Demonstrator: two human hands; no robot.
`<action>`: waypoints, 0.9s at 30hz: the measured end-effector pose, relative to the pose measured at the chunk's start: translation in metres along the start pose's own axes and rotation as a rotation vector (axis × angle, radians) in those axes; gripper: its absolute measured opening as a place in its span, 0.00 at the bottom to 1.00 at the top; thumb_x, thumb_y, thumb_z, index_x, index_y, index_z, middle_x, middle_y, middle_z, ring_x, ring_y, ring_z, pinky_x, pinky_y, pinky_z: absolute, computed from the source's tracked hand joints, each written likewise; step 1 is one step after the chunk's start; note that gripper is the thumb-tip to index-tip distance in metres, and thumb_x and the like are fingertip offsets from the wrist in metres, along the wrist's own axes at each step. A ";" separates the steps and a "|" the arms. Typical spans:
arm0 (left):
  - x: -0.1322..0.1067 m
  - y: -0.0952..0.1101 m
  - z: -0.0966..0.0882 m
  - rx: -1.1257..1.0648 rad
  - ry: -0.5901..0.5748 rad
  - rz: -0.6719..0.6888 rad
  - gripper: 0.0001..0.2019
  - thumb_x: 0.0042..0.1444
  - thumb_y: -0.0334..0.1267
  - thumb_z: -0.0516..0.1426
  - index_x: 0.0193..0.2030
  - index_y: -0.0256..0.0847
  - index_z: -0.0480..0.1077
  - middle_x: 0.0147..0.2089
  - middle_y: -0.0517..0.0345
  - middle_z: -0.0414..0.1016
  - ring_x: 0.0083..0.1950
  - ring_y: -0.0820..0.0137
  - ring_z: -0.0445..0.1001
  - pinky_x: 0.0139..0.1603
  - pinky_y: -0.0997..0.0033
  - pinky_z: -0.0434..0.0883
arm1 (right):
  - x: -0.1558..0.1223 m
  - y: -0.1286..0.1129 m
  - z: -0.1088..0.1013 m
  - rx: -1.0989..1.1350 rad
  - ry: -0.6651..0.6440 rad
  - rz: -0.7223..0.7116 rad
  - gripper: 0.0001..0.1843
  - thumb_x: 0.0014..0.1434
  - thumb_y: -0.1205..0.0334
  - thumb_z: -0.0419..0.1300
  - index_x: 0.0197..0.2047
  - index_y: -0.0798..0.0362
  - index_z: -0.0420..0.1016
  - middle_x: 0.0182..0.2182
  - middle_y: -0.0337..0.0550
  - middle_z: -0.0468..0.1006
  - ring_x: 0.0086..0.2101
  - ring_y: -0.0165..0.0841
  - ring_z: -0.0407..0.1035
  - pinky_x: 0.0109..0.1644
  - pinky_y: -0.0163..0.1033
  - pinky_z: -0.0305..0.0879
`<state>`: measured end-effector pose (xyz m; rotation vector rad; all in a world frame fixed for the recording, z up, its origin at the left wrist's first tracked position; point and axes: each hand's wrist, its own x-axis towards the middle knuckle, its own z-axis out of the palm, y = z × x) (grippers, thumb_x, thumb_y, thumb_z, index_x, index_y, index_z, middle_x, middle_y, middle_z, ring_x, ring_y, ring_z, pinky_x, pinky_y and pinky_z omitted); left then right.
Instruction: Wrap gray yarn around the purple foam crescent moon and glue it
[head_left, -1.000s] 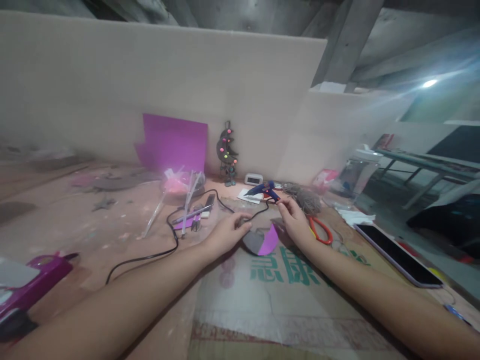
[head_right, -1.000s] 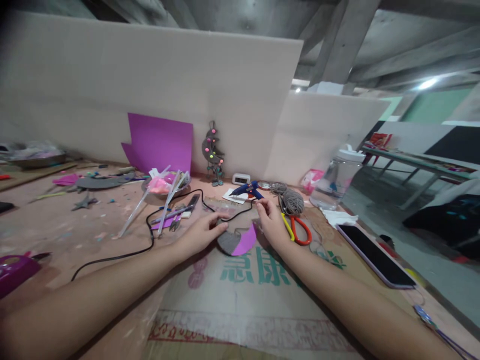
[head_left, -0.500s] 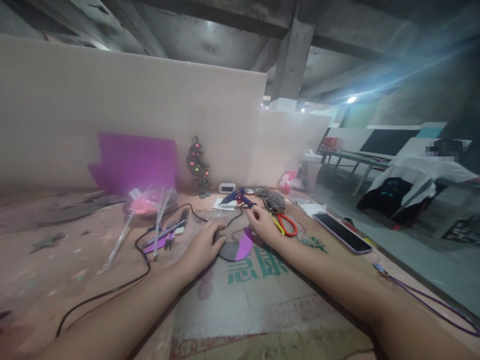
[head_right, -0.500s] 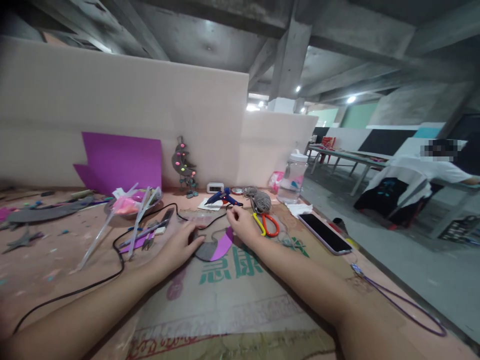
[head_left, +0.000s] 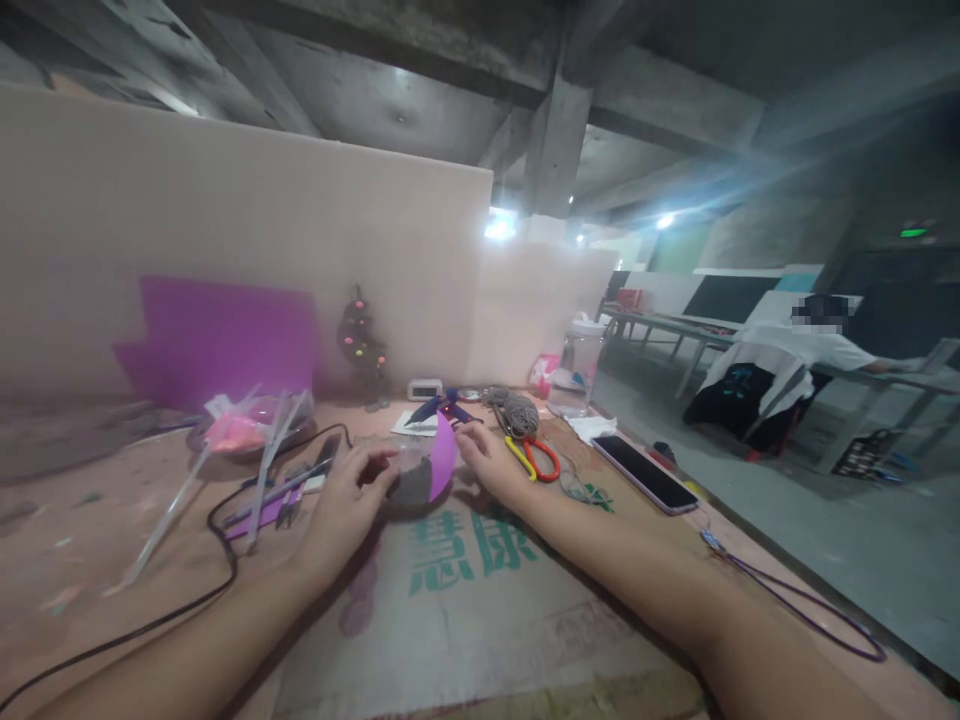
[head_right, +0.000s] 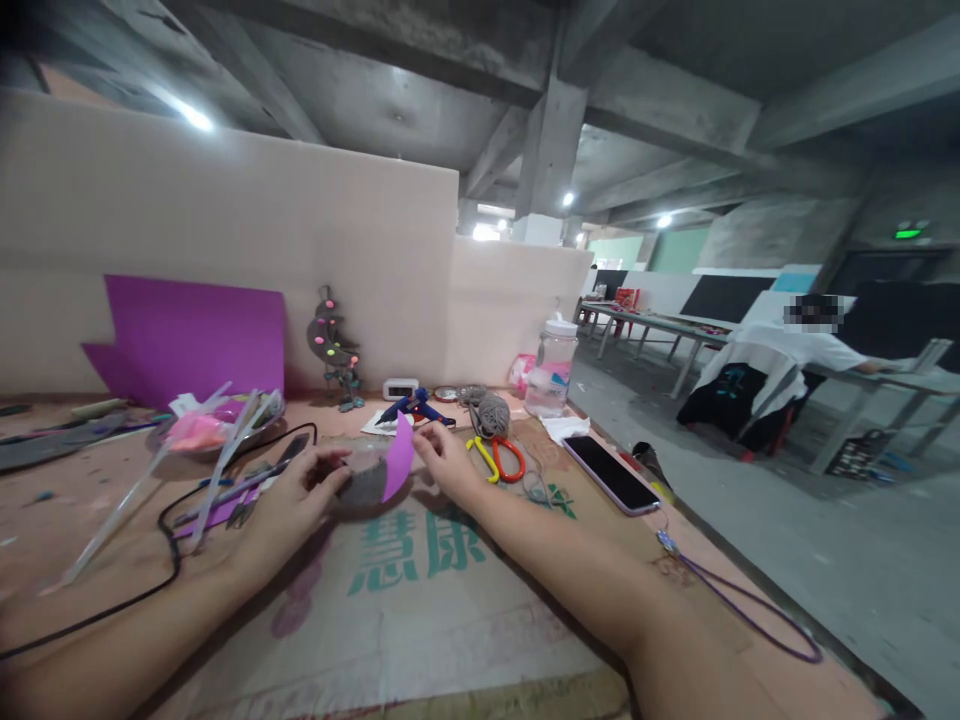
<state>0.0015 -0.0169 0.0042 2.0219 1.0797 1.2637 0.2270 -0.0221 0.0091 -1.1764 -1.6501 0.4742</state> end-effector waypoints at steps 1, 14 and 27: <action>-0.001 0.001 0.000 0.027 -0.015 -0.006 0.14 0.60 0.45 0.52 0.47 0.42 0.70 0.43 0.54 0.71 0.45 0.63 0.71 0.48 0.62 0.67 | -0.002 0.000 0.000 0.011 -0.026 -0.006 0.16 0.63 0.49 0.51 0.37 0.53 0.67 0.28 0.38 0.69 0.30 0.30 0.64 0.35 0.34 0.60; 0.008 -0.010 0.011 -0.386 0.027 -0.267 0.29 0.50 0.50 0.61 0.56 0.42 0.62 0.41 0.58 0.70 0.30 0.72 0.69 0.31 0.71 0.69 | -0.012 -0.003 0.001 0.294 -0.130 0.232 0.23 0.57 0.39 0.55 0.26 0.52 0.63 0.18 0.32 0.60 0.20 0.26 0.53 0.23 0.33 0.49; 0.000 -0.004 0.007 -0.263 -0.173 -0.248 0.17 0.58 0.52 0.54 0.28 0.41 0.65 0.25 0.62 0.65 0.28 0.70 0.64 0.28 0.74 0.60 | -0.014 -0.010 0.002 0.281 -0.169 0.224 0.20 0.59 0.42 0.54 0.29 0.51 0.62 0.18 0.31 0.63 0.19 0.25 0.55 0.22 0.32 0.52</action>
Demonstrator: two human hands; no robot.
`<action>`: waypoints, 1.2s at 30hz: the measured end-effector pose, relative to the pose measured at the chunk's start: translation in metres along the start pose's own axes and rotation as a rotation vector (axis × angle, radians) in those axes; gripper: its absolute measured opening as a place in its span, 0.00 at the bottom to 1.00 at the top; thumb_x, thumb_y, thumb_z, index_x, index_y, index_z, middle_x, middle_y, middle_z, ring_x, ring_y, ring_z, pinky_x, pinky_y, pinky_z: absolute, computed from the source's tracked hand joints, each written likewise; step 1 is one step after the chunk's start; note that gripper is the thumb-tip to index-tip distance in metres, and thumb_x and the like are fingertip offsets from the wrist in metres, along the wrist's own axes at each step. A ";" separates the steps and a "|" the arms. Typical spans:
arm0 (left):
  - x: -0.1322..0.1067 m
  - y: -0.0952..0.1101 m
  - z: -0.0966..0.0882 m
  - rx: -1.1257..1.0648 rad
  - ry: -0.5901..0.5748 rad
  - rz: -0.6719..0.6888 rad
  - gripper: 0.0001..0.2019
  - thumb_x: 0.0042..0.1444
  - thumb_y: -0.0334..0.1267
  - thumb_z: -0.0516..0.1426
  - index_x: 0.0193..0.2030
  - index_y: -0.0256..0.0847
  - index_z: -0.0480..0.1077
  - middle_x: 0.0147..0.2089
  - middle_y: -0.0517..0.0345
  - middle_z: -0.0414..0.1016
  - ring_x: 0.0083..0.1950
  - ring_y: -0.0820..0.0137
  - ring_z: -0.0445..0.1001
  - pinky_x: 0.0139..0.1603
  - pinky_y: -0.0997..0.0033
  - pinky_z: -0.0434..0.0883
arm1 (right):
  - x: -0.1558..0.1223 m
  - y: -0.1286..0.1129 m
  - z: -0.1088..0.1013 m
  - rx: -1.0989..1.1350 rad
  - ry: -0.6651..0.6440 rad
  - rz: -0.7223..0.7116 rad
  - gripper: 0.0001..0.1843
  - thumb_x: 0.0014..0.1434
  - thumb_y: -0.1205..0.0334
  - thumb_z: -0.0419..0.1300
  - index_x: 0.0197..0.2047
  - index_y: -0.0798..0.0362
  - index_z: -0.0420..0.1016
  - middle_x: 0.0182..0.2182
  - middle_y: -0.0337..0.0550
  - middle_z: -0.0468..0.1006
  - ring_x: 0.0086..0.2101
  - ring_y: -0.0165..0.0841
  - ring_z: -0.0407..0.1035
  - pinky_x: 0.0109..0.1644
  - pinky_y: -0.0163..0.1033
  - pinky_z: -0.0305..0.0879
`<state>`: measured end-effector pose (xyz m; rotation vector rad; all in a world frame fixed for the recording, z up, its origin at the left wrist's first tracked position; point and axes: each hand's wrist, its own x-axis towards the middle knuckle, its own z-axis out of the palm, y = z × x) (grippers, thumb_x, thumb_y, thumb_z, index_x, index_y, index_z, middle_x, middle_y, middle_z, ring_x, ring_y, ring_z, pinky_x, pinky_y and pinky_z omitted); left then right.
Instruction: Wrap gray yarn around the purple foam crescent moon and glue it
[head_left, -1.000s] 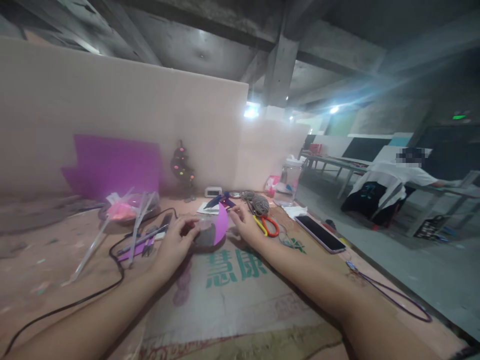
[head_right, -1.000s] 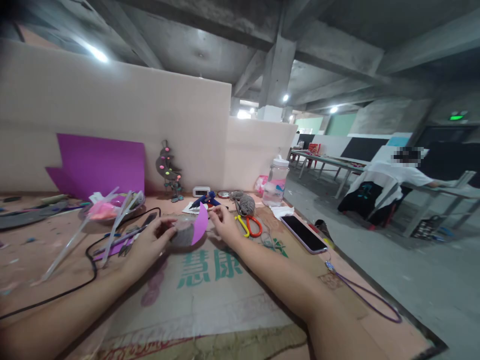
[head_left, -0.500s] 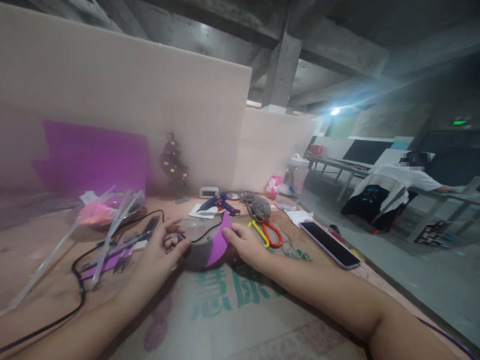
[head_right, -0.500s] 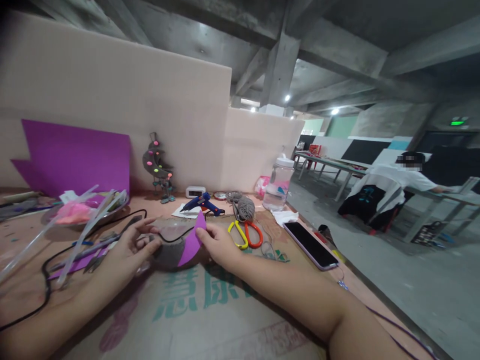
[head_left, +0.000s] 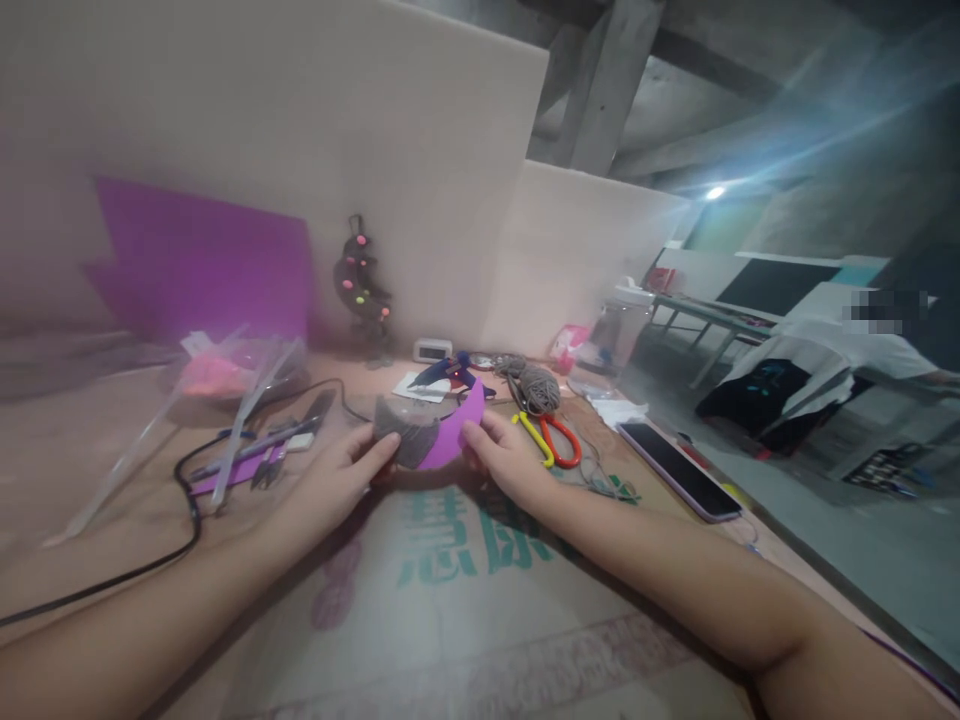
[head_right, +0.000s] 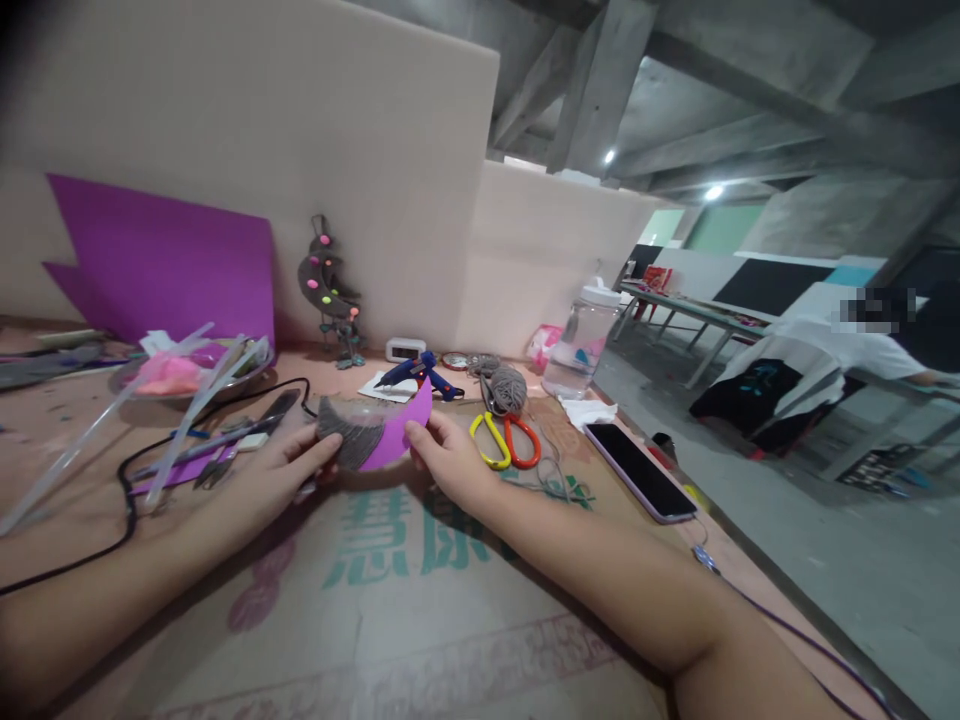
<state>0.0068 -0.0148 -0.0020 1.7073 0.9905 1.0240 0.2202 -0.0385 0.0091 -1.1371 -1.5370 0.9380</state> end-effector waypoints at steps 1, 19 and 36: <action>0.000 -0.001 0.000 -0.009 0.012 0.001 0.17 0.59 0.52 0.53 0.28 0.41 0.65 0.25 0.63 0.65 0.28 0.70 0.64 0.28 0.74 0.60 | 0.000 0.001 0.000 0.006 -0.040 0.018 0.20 0.58 0.41 0.55 0.31 0.51 0.63 0.18 0.30 0.63 0.18 0.25 0.55 0.21 0.32 0.53; -0.005 0.008 0.003 0.028 -0.054 -0.022 0.11 0.56 0.46 0.57 0.30 0.41 0.73 0.21 0.63 0.69 0.24 0.70 0.67 0.24 0.73 0.61 | 0.003 -0.004 -0.005 -0.156 -0.129 0.149 0.21 0.52 0.45 0.63 0.22 0.55 0.70 0.16 0.37 0.69 0.19 0.27 0.62 0.25 0.33 0.58; -0.006 0.007 0.003 0.002 -0.147 -0.075 0.12 0.59 0.47 0.55 0.37 0.39 0.69 0.28 0.63 0.71 0.22 0.77 0.62 0.20 0.77 0.55 | 0.001 -0.001 -0.002 -0.212 -0.210 0.130 0.13 0.53 0.54 0.63 0.28 0.56 0.74 0.20 0.37 0.72 0.22 0.28 0.65 0.25 0.33 0.60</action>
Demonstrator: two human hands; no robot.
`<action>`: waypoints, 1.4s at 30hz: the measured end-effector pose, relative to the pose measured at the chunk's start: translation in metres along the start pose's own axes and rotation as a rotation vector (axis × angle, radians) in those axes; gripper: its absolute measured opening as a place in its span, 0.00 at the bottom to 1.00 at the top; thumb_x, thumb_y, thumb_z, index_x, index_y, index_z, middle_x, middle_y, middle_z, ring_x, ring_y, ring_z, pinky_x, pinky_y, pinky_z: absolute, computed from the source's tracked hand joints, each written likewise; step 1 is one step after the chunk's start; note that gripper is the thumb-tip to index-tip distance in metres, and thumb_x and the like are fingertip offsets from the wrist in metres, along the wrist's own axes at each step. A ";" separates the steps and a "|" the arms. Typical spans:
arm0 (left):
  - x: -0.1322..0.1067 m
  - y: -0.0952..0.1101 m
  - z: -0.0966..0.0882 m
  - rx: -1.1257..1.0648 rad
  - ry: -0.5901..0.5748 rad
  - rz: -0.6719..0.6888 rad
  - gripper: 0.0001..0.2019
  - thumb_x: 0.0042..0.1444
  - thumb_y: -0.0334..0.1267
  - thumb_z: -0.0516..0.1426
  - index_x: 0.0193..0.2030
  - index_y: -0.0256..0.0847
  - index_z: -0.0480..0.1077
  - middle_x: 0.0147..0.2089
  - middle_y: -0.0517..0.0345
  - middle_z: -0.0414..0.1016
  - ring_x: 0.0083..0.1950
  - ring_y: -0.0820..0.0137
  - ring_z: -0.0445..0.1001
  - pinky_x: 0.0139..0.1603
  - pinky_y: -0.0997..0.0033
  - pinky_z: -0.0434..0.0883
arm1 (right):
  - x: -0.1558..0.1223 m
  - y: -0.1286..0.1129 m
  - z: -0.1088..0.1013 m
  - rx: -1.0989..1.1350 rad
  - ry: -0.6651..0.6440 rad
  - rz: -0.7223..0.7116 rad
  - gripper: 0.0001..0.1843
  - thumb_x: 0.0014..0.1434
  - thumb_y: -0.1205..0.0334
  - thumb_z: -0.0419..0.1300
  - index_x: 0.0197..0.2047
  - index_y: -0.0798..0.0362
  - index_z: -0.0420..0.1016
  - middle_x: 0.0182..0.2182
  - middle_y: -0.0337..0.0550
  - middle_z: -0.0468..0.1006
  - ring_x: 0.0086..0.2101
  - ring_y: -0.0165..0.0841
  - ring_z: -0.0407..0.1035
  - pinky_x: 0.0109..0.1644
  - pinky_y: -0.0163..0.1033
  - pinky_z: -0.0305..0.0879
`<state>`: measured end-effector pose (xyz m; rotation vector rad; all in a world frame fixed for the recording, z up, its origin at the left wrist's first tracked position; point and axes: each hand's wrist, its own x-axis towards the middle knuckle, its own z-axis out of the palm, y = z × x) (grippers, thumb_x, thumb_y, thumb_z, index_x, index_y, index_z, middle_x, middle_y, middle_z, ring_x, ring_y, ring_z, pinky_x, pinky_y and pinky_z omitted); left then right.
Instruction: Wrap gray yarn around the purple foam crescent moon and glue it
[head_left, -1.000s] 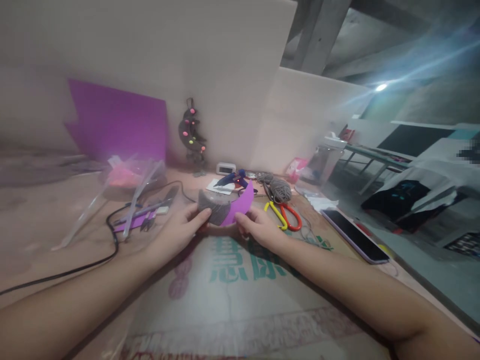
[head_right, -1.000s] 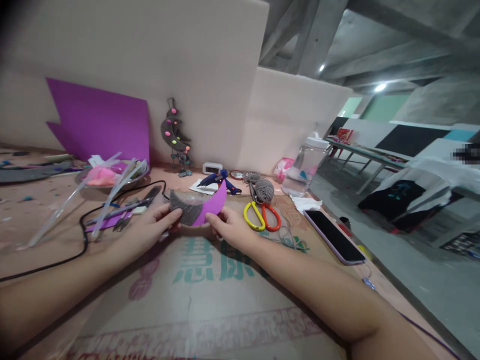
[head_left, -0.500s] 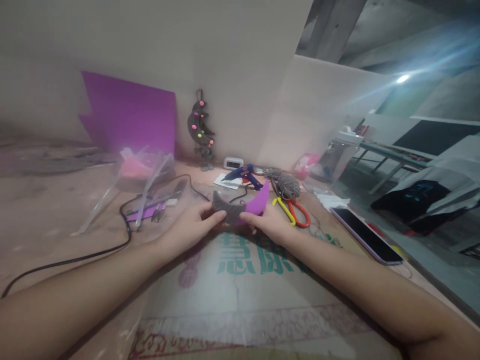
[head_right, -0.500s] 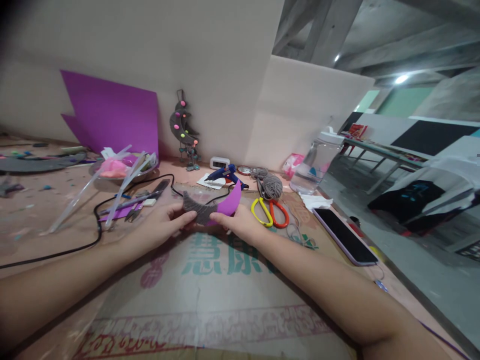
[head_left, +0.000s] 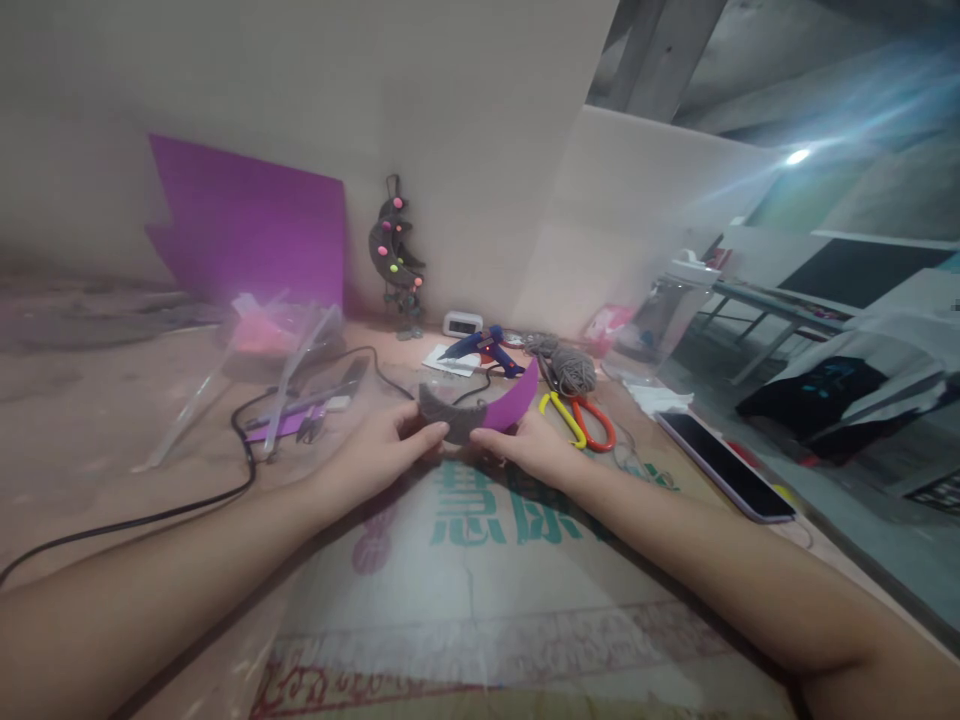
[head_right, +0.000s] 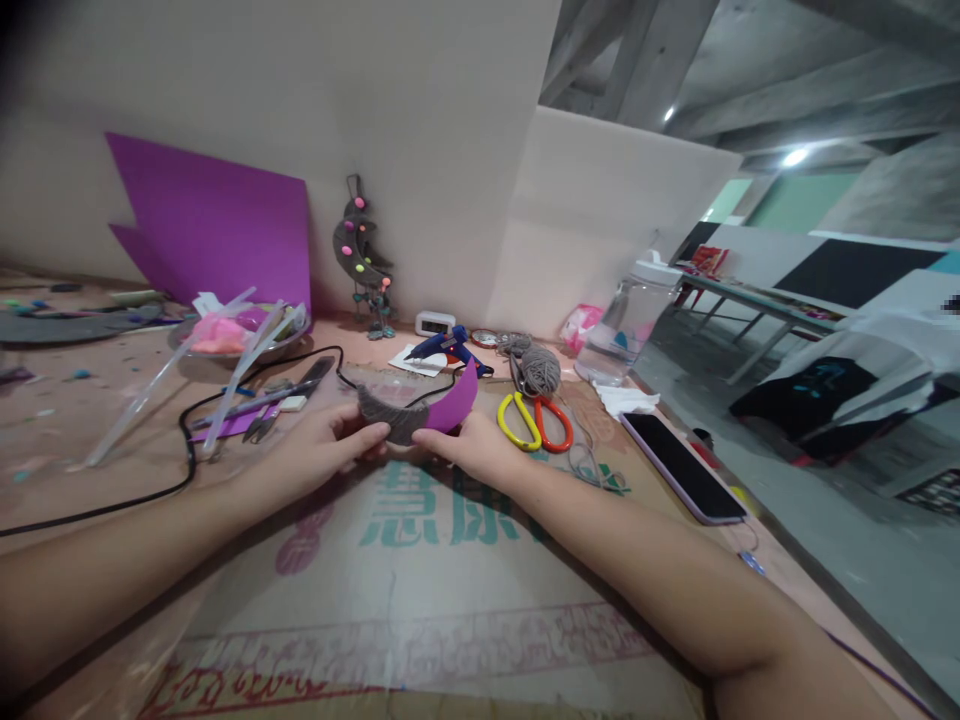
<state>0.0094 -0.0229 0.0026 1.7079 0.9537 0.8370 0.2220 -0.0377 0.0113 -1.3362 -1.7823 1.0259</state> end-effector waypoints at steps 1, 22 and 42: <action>0.000 0.000 0.000 -0.003 -0.005 0.002 0.12 0.59 0.47 0.55 0.36 0.39 0.68 0.28 0.62 0.71 0.22 0.77 0.62 0.20 0.77 0.55 | 0.000 0.001 0.000 -0.007 0.004 -0.002 0.13 0.54 0.54 0.62 0.27 0.56 0.73 0.20 0.37 0.72 0.22 0.28 0.65 0.25 0.33 0.60; 0.000 0.001 -0.002 0.093 0.004 -0.008 0.17 0.59 0.51 0.53 0.29 0.38 0.66 0.25 0.63 0.68 0.22 0.76 0.61 0.21 0.76 0.56 | 0.001 0.000 0.001 0.091 -0.010 -0.023 0.21 0.53 0.45 0.61 0.27 0.57 0.72 0.19 0.37 0.70 0.20 0.25 0.61 0.23 0.31 0.57; -0.001 0.000 0.000 0.101 -0.028 0.060 0.15 0.58 0.50 0.53 0.32 0.39 0.69 0.26 0.61 0.69 0.26 0.71 0.66 0.24 0.75 0.60 | -0.001 -0.001 -0.001 0.194 0.136 0.004 0.23 0.52 0.41 0.61 0.24 0.55 0.68 0.16 0.34 0.65 0.16 0.24 0.58 0.18 0.31 0.53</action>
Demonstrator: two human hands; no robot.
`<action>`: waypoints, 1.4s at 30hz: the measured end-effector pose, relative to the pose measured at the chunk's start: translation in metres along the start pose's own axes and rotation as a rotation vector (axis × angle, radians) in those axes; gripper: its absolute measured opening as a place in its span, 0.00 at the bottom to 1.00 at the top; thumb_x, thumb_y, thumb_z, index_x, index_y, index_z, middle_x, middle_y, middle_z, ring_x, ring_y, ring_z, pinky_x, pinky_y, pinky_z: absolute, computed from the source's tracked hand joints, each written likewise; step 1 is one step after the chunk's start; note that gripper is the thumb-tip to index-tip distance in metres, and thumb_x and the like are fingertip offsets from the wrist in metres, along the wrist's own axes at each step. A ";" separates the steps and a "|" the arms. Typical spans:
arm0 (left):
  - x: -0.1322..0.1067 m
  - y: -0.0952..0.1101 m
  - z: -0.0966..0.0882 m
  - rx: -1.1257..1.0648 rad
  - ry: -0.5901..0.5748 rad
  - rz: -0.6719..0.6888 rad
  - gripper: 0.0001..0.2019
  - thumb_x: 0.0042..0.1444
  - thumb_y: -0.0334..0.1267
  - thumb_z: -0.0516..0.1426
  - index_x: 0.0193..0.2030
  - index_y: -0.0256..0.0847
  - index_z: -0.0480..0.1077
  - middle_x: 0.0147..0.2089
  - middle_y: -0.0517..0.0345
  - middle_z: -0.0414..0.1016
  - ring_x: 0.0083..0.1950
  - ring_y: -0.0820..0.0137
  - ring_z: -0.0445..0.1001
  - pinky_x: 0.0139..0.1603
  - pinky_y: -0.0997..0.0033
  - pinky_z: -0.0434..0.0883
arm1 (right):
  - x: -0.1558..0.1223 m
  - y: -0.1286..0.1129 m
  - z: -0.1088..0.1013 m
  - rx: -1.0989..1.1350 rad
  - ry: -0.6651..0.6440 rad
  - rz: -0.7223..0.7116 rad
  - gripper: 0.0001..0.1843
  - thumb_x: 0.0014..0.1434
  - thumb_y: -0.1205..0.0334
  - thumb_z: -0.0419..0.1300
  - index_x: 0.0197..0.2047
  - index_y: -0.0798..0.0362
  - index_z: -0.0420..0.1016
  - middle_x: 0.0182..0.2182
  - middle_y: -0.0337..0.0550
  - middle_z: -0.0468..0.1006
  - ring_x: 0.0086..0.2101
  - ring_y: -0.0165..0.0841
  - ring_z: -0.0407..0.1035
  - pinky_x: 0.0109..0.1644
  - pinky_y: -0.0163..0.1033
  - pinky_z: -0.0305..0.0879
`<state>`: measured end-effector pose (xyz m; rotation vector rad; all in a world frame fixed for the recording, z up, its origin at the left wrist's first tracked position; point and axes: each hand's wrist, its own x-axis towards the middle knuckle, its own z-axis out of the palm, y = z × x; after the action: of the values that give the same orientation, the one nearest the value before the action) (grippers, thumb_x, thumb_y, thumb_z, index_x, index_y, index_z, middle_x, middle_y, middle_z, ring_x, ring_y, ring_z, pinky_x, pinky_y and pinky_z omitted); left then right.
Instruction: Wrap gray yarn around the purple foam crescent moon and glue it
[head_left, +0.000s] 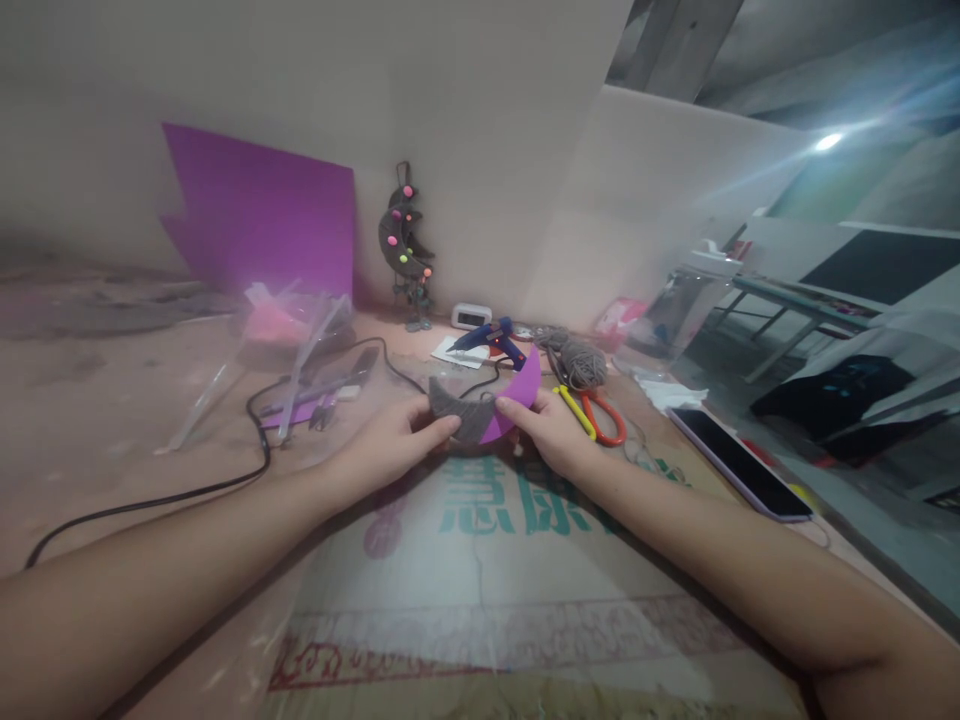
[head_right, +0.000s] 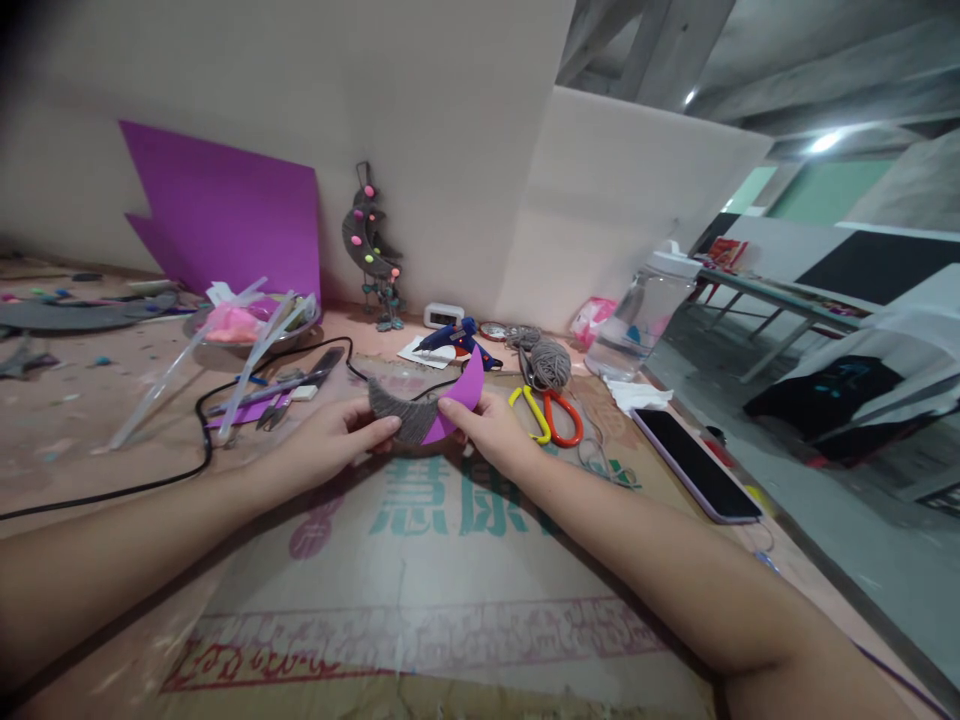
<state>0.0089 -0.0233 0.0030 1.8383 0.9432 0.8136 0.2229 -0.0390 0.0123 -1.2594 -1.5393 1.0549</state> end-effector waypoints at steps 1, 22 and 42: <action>0.000 0.000 0.000 0.011 0.004 0.006 0.15 0.58 0.49 0.53 0.31 0.39 0.69 0.26 0.60 0.70 0.26 0.71 0.66 0.25 0.74 0.60 | 0.000 -0.001 0.000 -0.013 0.009 0.009 0.23 0.52 0.41 0.61 0.25 0.55 0.68 0.16 0.34 0.66 0.16 0.24 0.58 0.18 0.31 0.53; 0.003 0.006 -0.005 -0.057 0.182 -0.065 0.18 0.58 0.50 0.53 0.27 0.38 0.67 0.25 0.60 0.69 0.28 0.71 0.67 0.30 0.73 0.63 | 0.011 0.007 0.002 0.160 0.061 -0.075 0.13 0.54 0.56 0.59 0.42 0.52 0.67 0.27 0.35 0.72 0.24 0.26 0.65 0.29 0.33 0.62; 0.001 0.004 -0.004 0.000 0.142 -0.058 0.17 0.59 0.50 0.53 0.27 0.38 0.67 0.25 0.60 0.69 0.27 0.71 0.67 0.27 0.74 0.61 | 0.012 0.015 -0.001 -0.336 0.115 -0.292 0.06 0.47 0.69 0.53 0.31 0.51 0.60 0.27 0.35 0.62 0.29 0.29 0.58 0.35 0.36 0.57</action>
<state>0.0069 -0.0221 0.0090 1.7633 1.0808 0.9176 0.2265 -0.0252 -0.0005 -1.2420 -1.7947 0.5443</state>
